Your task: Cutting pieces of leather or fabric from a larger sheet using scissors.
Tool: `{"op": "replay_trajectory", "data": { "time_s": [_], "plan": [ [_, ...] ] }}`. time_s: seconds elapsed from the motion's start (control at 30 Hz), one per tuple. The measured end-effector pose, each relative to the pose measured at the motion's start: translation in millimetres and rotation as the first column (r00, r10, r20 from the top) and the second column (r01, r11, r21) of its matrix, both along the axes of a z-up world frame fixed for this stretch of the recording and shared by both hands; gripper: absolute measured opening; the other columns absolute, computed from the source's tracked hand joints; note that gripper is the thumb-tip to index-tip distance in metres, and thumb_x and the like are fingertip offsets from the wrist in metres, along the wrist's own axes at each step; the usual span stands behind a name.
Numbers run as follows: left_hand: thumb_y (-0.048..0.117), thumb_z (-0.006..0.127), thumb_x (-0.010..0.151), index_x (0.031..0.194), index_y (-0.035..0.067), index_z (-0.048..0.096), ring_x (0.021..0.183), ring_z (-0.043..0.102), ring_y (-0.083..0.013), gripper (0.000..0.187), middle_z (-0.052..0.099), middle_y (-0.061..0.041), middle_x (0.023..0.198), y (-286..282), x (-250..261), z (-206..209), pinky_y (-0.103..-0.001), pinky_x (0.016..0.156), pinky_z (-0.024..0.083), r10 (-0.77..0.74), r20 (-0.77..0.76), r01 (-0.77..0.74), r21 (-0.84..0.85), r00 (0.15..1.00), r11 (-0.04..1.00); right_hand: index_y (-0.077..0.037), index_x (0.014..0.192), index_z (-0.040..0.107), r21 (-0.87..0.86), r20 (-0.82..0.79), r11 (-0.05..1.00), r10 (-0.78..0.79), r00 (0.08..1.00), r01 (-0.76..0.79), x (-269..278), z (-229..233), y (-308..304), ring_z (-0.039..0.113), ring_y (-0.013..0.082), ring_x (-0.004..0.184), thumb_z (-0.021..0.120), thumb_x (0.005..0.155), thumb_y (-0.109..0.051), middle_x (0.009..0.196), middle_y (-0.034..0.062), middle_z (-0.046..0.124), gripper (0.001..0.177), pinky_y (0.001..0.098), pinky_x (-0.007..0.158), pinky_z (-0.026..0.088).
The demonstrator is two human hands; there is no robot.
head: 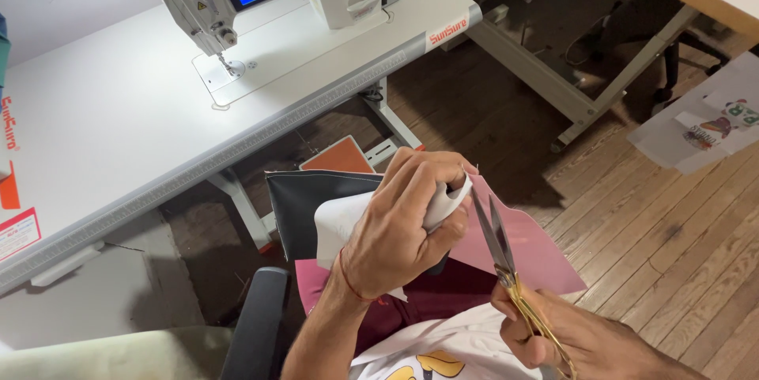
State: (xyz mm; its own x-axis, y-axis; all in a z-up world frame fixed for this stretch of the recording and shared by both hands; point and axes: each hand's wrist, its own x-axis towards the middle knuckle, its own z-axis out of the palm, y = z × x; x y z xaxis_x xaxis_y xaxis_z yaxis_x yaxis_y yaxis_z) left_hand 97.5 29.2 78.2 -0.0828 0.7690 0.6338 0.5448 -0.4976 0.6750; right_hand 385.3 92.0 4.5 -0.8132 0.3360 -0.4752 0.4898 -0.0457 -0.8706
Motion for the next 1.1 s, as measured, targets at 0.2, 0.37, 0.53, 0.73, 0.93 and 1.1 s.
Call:
{"op": "replay_trajectory", "data": {
  "time_s": [0.2, 0.37, 0.53, 0.73, 0.93, 1.1],
  "plan": [
    [0.014, 0.065, 0.093, 0.111, 0.004, 0.057, 0.096, 0.056, -0.0242, 0.022, 0.067, -0.009, 0.117, 2, -2, -4, -0.039, 0.097, 0.049, -0.004, -0.003, 0.004, -0.006, 1.000, 1.000, -0.033, 0.123, 0.063, 0.195, 0.397, 0.972, 0.042, 0.917, -0.129, -22, 23, -3, 0.075, 0.0051, 0.081, 0.026, 0.055, -0.086, 0.080, -0.0105, 0.077, 0.094, 0.0305, 0.073, 0.051],
    [0.014, 0.066, 0.094, 0.112, 0.005, 0.058, 0.098, 0.057, -0.0237, 0.022, 0.067, -0.008, 0.117, 0, 0, -4, -0.036, 0.091, 0.051, 0.012, 0.002, -0.012, -0.038, 1.000, 0.999, -0.035, 0.132, 0.061, 0.157, 0.377, 0.980, 0.057, 0.924, -0.125, -24, 15, -4, 0.065, 0.0046, 0.078, 0.032, 0.069, -0.079, 0.083, -0.0106, 0.068, 0.082, 0.0273, 0.072, 0.047],
    [0.014, 0.069, 0.093, 0.115, 0.004, 0.059, 0.098, 0.058, -0.0240, 0.025, 0.067, -0.009, 0.116, -1, 3, -16, -0.035, 0.089, 0.051, 0.012, -0.005, -0.013, -0.061, 1.000, 0.998, -0.034, 0.140, 0.059, -0.012, 0.392, 1.000, -0.004, 0.920, 0.010, -18, -10, 0, 0.063, 0.0100, 0.077, 0.047, 0.077, -0.066, 0.083, -0.0036, 0.068, 0.071, 0.0290, 0.071, 0.046],
    [0.010, 0.067, 0.089, 0.106, 0.007, 0.057, 0.100, 0.060, -0.0221, 0.020, 0.068, -0.006, 0.113, 4, 8, -33, -0.035, 0.088, 0.053, -0.035, -0.014, 0.034, -0.061, 0.999, 0.998, -0.010, 0.104, 0.057, 0.034, -0.051, 0.998, 0.056, 0.997, -0.054, -2, -31, 7, 0.059, 0.0135, 0.062, 0.055, 0.100, -0.051, 0.073, 0.0006, 0.057, 0.042, 0.0318, 0.055, 0.050],
    [0.013, 0.070, 0.087, 0.108, 0.007, 0.058, 0.096, 0.056, -0.0225, 0.025, 0.068, -0.007, 0.115, 3, 4, -34, -0.034, 0.086, 0.050, -0.034, 0.055, 0.038, -0.087, 0.998, 0.995, -0.016, 0.099, 0.051, 0.106, -0.441, 0.994, 0.015, 0.897, 0.035, -16, -38, 9, 0.056, 0.0166, 0.061, 0.047, 0.090, -0.102, 0.074, 0.0028, 0.055, 0.086, 0.0335, 0.049, 0.049],
    [0.023, 0.061, 0.102, 0.102, 0.007, 0.058, 0.101, 0.057, -0.0229, 0.017, 0.067, -0.006, 0.113, 6, 12, -39, -0.037, 0.094, 0.049, -0.080, 0.043, 0.083, -0.080, 0.996, 0.993, -0.026, 0.111, 0.037, 0.495, -0.806, 0.519, -0.026, 0.592, 0.697, -60, -12, 42, 0.048, 0.0024, 0.071, 0.083, 0.082, -0.033, 0.098, -0.0044, 0.070, 0.055, 0.0168, 0.058, 0.039]
  ]
}}
